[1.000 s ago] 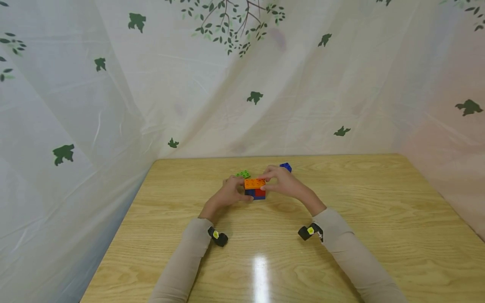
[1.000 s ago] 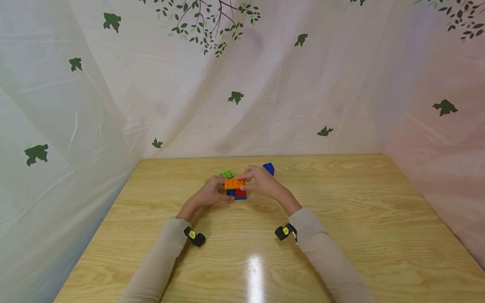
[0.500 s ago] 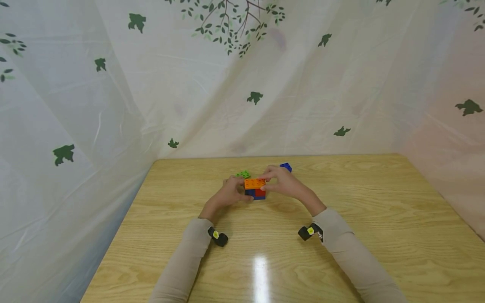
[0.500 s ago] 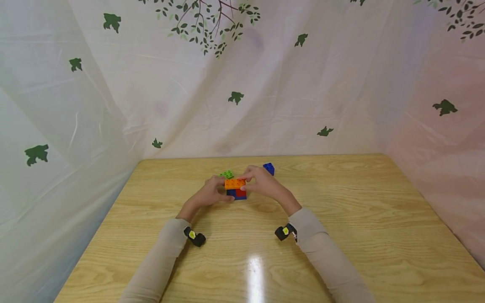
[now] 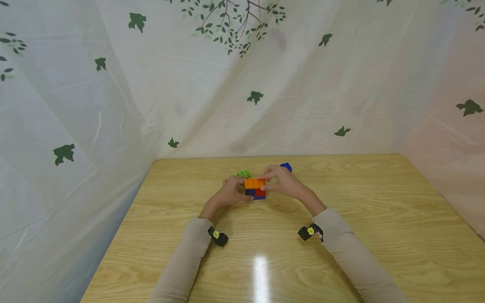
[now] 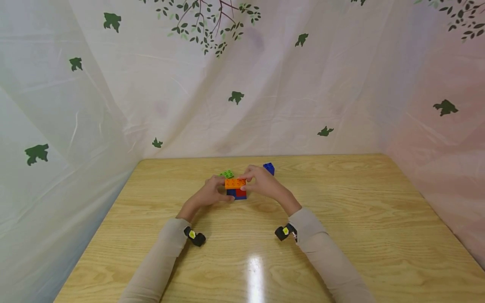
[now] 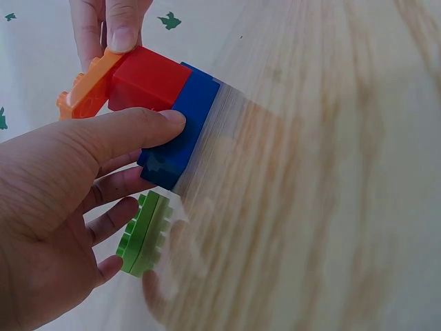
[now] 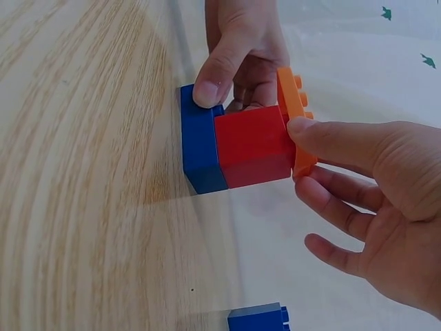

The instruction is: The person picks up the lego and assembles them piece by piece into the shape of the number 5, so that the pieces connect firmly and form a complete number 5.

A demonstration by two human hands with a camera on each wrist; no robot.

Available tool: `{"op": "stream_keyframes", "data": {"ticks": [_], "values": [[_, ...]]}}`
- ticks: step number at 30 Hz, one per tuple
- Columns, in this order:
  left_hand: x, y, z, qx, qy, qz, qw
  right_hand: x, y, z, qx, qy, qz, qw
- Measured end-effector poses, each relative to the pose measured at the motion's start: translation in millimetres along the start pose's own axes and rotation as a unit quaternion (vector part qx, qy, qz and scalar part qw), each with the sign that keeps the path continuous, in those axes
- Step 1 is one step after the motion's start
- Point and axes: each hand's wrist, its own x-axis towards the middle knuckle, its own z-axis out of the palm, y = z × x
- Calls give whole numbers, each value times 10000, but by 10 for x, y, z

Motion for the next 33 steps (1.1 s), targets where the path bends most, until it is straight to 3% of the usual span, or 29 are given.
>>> {"op": "stream_keyframes", "data": {"ticks": [33], "values": [[-1,3,4,-8,-4,-19,10000,-3,-11,10,-103,26,-4,9999]]}}
